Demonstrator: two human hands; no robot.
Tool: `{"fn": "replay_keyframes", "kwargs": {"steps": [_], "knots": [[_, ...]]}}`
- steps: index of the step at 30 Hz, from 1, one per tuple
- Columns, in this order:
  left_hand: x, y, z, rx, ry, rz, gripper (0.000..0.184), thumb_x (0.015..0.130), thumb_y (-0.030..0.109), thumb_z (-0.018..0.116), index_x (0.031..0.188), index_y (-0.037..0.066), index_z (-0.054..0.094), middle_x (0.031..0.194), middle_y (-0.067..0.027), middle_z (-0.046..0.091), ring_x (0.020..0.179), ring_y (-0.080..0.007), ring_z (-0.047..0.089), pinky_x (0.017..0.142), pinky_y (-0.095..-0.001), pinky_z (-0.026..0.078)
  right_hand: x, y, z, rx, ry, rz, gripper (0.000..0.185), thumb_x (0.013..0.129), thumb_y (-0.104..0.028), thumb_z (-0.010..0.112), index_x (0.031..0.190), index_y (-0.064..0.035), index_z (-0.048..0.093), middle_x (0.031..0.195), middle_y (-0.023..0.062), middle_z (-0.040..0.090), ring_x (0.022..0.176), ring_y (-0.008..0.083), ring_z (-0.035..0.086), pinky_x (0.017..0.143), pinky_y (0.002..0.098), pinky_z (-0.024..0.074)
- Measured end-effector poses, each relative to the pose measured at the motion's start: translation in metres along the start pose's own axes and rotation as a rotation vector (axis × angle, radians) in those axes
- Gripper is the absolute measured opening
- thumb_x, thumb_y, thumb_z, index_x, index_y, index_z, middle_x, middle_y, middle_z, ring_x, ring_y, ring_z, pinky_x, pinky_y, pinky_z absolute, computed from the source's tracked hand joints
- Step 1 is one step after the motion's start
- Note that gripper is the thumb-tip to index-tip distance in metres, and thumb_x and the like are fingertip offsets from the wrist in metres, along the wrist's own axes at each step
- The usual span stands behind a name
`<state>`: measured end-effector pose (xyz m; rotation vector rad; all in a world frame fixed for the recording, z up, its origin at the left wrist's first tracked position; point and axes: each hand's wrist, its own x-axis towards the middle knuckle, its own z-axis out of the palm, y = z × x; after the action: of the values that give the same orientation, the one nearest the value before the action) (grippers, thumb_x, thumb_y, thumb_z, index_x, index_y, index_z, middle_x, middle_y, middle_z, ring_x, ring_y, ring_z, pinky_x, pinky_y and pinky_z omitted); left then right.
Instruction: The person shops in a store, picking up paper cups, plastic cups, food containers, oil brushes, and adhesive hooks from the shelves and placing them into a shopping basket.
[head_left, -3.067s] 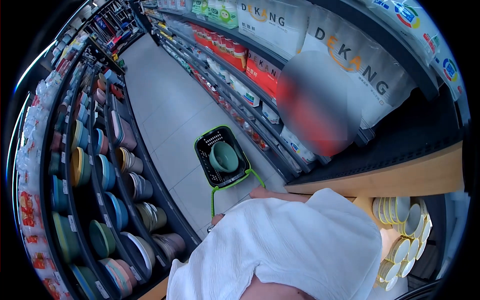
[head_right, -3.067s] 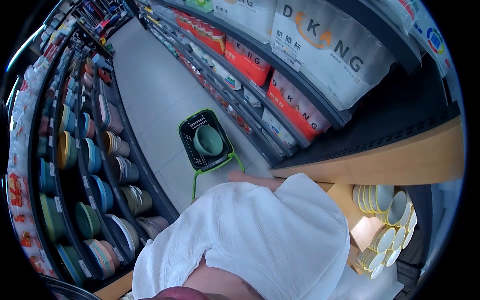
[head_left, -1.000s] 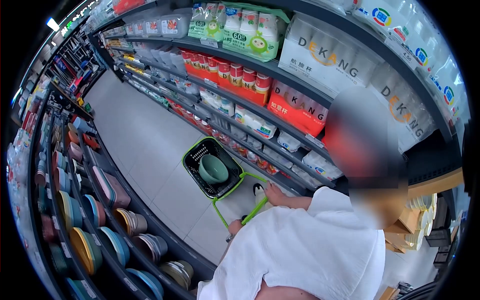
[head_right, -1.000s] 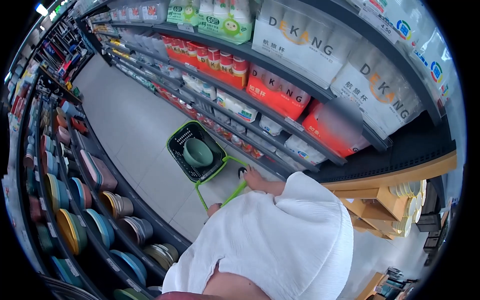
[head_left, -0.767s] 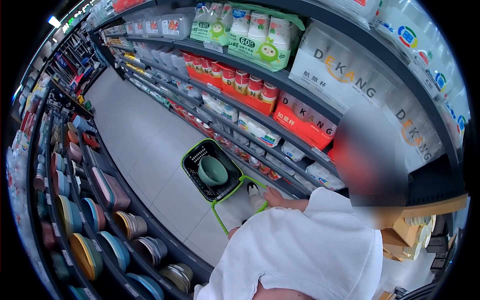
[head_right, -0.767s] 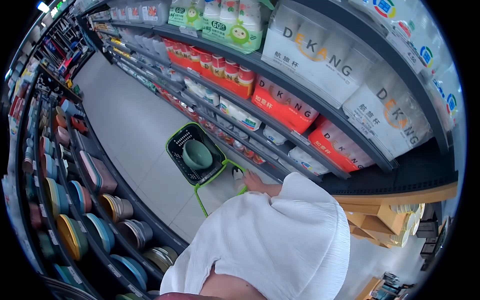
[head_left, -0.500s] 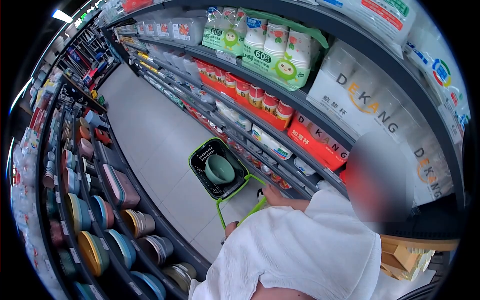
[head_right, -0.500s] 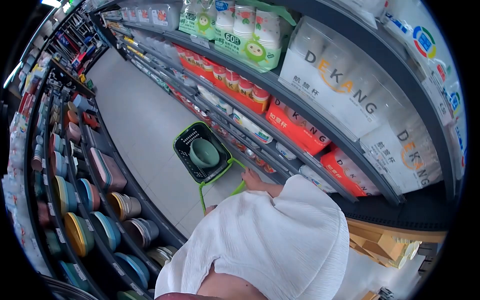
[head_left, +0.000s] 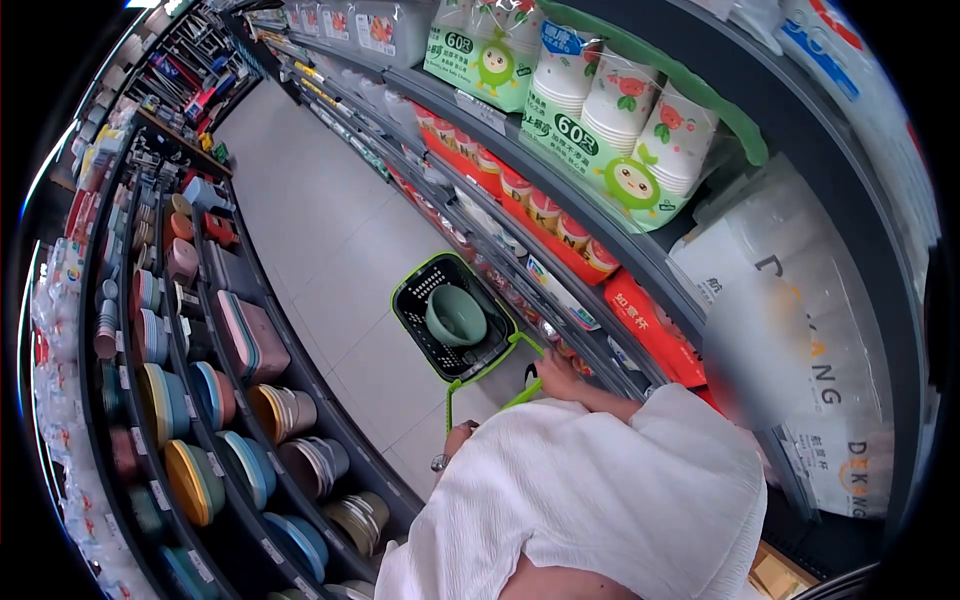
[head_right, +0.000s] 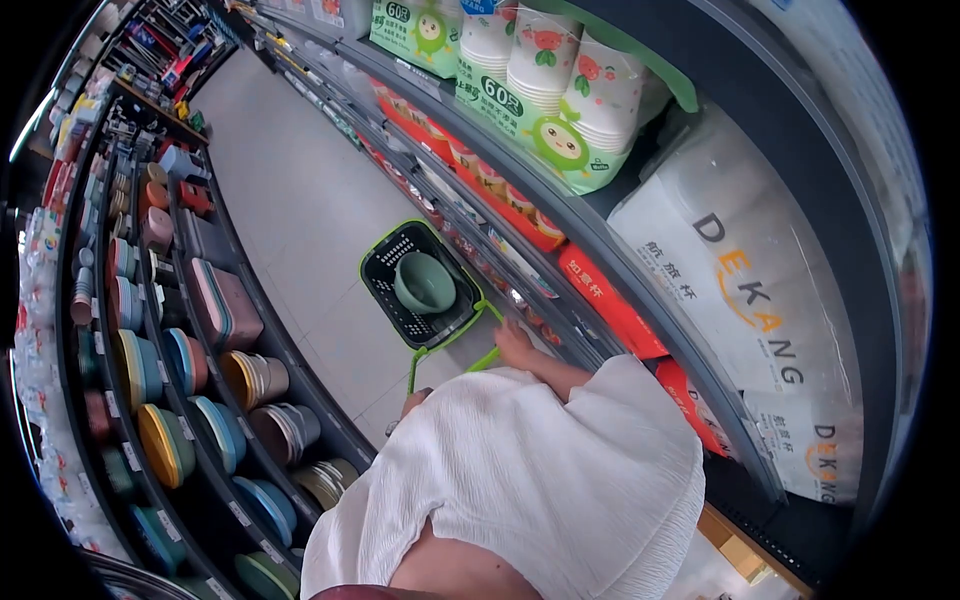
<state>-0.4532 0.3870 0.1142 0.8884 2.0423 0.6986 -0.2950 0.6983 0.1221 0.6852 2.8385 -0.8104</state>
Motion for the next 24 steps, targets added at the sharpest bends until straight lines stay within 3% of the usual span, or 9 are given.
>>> {"fn": "replay_keyframes", "kwargs": {"steps": [2, 6, 10, 16, 18, 19, 20, 23, 24], "knots": [[-0.002, 0.024, -0.021, 0.159, -0.022, -0.063, 0.035, 0.078, 0.021, 0.071, 0.106, 0.000, 0.069, 0.089, -0.0241, 0.071, 0.084, -0.0396, 0.070, 0.074, -0.0453, 0.056, 0.014, 0.001, 0.003, -0.025, -0.064, -0.012, 0.029, 0.077, -0.002, 0.065, 0.105, 0.0029, 0.061, 0.118, 0.0308, 0.050, 0.110, 0.0476, 0.055, 0.092, 0.0549, 0.0483], [-0.003, 0.055, -0.053, 0.159, 0.155, -0.153, 0.035, 0.078, 0.018, 0.072, 0.109, 0.002, 0.069, 0.087, -0.0225, 0.071, 0.081, -0.0378, 0.070, 0.074, -0.0441, 0.056, 0.035, -0.014, -0.015, -0.022, -0.129, -0.011, 0.031, 0.076, -0.002, 0.066, 0.107, 0.0025, 0.061, 0.117, 0.0292, 0.051, 0.105, 0.0453, 0.059, 0.087, 0.0533, 0.0526], [0.007, 0.057, -0.083, 0.124, 0.212, -0.101, 0.038, 0.077, 0.021, 0.076, 0.110, 0.003, 0.068, 0.087, -0.0210, 0.071, 0.081, -0.0356, 0.070, 0.073, -0.0433, 0.056, 0.064, -0.025, -0.028, -0.049, -0.114, -0.039, 0.033, 0.075, -0.005, 0.068, 0.106, 0.0044, 0.063, 0.114, 0.0300, 0.057, 0.098, 0.0453, 0.065, 0.081, 0.0515, 0.0573], [0.019, 0.065, -0.135, 0.110, 0.027, -0.070, 0.052, 0.081, 0.042, 0.078, 0.111, 0.001, 0.069, 0.080, -0.0169, 0.072, 0.074, -0.0291, 0.071, 0.070, -0.0387, 0.055, 0.090, -0.032, -0.030, -0.106, -0.302, -0.038, 0.038, 0.073, -0.013, 0.073, 0.108, 0.0009, 0.066, 0.116, 0.0277, 0.061, 0.102, 0.0427, 0.066, 0.085, 0.0481, 0.0570], [0.029, 0.059, -0.150, -0.014, 0.013, -0.138, 0.045, 0.086, 0.039, 0.073, 0.108, 0.000, 0.070, 0.073, -0.0154, 0.071, 0.068, -0.0280, 0.071, 0.067, -0.0381, 0.055, 0.091, -0.040, -0.036, -0.042, -0.342, -0.075, 0.045, 0.070, -0.023, 0.078, 0.107, -0.0009, 0.067, 0.116, 0.0254, 0.062, 0.106, 0.0423, 0.065, 0.088, 0.0477, 0.0561], [0.037, 0.061, -0.159, -0.015, 0.004, -0.123, 0.045, 0.086, 0.039, 0.073, 0.108, 0.000, 0.070, 0.073, -0.0154, 0.071, 0.068, -0.0280, 0.071, 0.067, -0.0381, 0.055, 0.092, -0.042, -0.030, -0.020, -0.359, -0.010, 0.058, 0.066, -0.031, 0.082, 0.114, -0.0026, 0.066, 0.119, 0.0245, 0.062, 0.112, 0.0435, 0.061, 0.097, 0.0511, 0.0507], [0.040, 0.066, -0.167, -0.029, 0.047, -0.148, 0.041, 0.089, 0.037, 0.071, 0.106, -0.001, 0.071, 0.071, -0.0155, 0.071, 0.066, -0.0272, 0.071, 0.066, -0.0380, 0.055, 0.088, -0.050, -0.036, -0.027, -0.354, 0.003, 0.058, 0.066, -0.031, 0.082, 0.114, -0.0026, 0.066, 0.119, 0.0245, 0.062, 0.112, 0.0435, 0.061, 0.097, 0.0511, 0.0507], [0.058, 0.044, -0.179, -0.013, 0.096, -0.096, 0.036, 0.093, 0.033, 0.067, 0.102, -0.002, 0.071, 0.070, -0.0164, 0.071, 0.065, -0.0267, 0.071, 0.064, -0.0381, 0.054, 0.081, -0.076, -0.054, -0.003, -0.291, 0.033, 0.069, 0.068, -0.039, 0.083, 0.125, -0.0041, 0.064, 0.130, 0.0285, 0.055, 0.127, 0.0470, 0.050, 0.105, 0.0554, 0.0429], [0.065, 0.031, -0.180, 0.022, 0.103, -0.039, 0.034, 0.094, 0.031, 0.065, 0.101, -0.002, 0.071, 0.071, -0.0173, 0.071, 0.065, -0.0270, 0.071, 0.064, -0.0384, 0.054, 0.078, -0.084, -0.054, -0.023, -0.237, 0.050, 0.072, 0.072, -0.043, 0.081, 0.130, -0.0050, 0.061, 0.136, 0.0282, 0.050, 0.133, 0.0464, 0.041, 0.110, 0.0555, 0.0356]]}}
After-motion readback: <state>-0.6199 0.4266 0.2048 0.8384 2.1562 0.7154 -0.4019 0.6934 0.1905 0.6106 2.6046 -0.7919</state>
